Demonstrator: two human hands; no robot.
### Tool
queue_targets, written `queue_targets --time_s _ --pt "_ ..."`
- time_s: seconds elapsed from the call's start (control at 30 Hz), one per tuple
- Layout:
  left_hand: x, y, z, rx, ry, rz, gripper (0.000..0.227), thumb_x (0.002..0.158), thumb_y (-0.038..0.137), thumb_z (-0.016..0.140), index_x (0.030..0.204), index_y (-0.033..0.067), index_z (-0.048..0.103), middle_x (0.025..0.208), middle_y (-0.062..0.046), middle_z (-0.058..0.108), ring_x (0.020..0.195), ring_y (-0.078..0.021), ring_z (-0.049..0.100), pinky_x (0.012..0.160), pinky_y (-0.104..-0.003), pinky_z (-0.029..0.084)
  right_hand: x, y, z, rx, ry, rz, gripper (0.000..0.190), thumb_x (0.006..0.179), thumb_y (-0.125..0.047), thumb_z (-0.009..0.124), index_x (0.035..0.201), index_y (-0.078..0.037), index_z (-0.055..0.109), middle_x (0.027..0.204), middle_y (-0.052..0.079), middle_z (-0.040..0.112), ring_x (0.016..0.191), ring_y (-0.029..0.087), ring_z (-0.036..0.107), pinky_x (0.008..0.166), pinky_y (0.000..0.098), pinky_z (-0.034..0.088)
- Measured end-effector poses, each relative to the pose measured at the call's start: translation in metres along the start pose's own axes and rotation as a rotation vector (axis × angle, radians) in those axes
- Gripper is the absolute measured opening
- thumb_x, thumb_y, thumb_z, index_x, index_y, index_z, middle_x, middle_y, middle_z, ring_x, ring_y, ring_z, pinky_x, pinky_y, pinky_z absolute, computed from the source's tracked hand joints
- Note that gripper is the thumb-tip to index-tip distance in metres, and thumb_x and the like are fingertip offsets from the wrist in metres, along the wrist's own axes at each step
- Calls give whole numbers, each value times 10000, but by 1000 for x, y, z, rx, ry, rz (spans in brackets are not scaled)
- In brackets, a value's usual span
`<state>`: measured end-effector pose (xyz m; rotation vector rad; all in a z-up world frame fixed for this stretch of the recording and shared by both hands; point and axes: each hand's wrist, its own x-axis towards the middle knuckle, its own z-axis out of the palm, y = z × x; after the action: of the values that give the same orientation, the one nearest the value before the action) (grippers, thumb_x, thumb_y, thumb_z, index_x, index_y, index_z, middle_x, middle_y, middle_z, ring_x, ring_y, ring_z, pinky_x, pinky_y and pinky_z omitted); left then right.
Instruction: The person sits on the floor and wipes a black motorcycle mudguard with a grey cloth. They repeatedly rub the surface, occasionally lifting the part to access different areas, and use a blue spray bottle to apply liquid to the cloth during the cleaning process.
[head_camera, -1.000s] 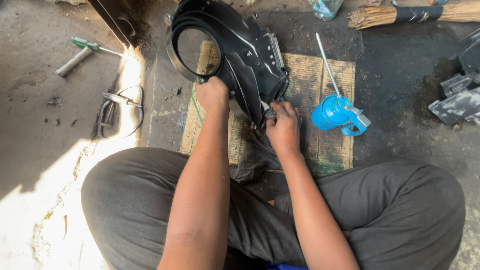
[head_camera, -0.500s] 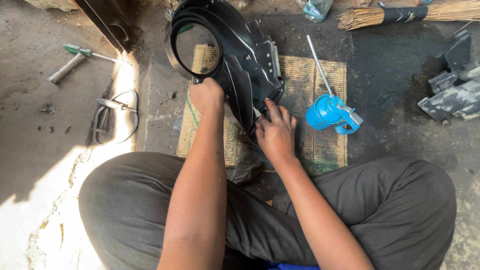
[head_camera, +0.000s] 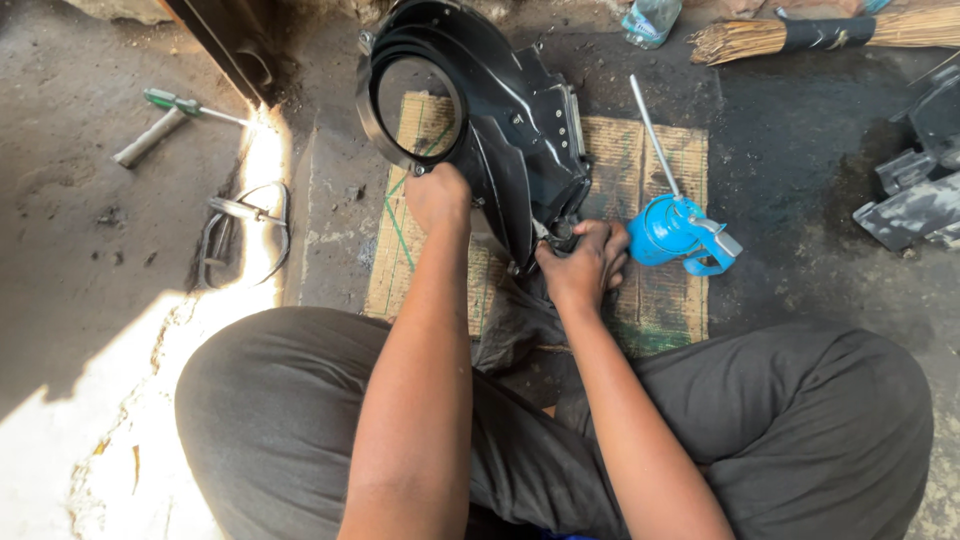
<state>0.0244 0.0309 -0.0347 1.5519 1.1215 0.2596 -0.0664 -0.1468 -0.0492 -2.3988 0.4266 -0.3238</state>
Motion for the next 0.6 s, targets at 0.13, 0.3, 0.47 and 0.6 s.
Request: queue_targets --time_s 0.13,0.3,0.47,0.6 --pt "6 -3 1 -10 -24 -30 531 822 213 548 1271 -70 565 1234 -273 660 1120 -391 667 966 -420 502 7 6 5 -53 -59 12 659 677 -273 909 1185 -174 503 1409 116 381 1327 413 356 1047 616 304" --pt "3 -8 -2 -50 -64 -13 561 801 198 525 1293 -70 556 1203 -273 677 1084 -384 685 956 -414 512 15 9 3 -34 -134 49 609 700 -266 895 1178 -191 525 1398 100 394 1324 407 360 1042 615 303" --pt "-2 -11 7 -92 -16 12 522 776 198 531 1213 -74 614 1164 -277 692 1091 -413 661 958 -433 485 -5 1 -6 -18 4 -77 223 780 -212 854 937 -178 700 1208 34 548 1231 347 489 1019 585 350" --pt "13 -19 10 -61 15 92 497 815 223 548 1183 -100 629 1171 -303 691 1132 -431 654 985 -441 477 -18 0 -22 -76 -31 -369 147 842 -211 834 981 -185 794 1115 29 603 1136 322 542 945 566 381"
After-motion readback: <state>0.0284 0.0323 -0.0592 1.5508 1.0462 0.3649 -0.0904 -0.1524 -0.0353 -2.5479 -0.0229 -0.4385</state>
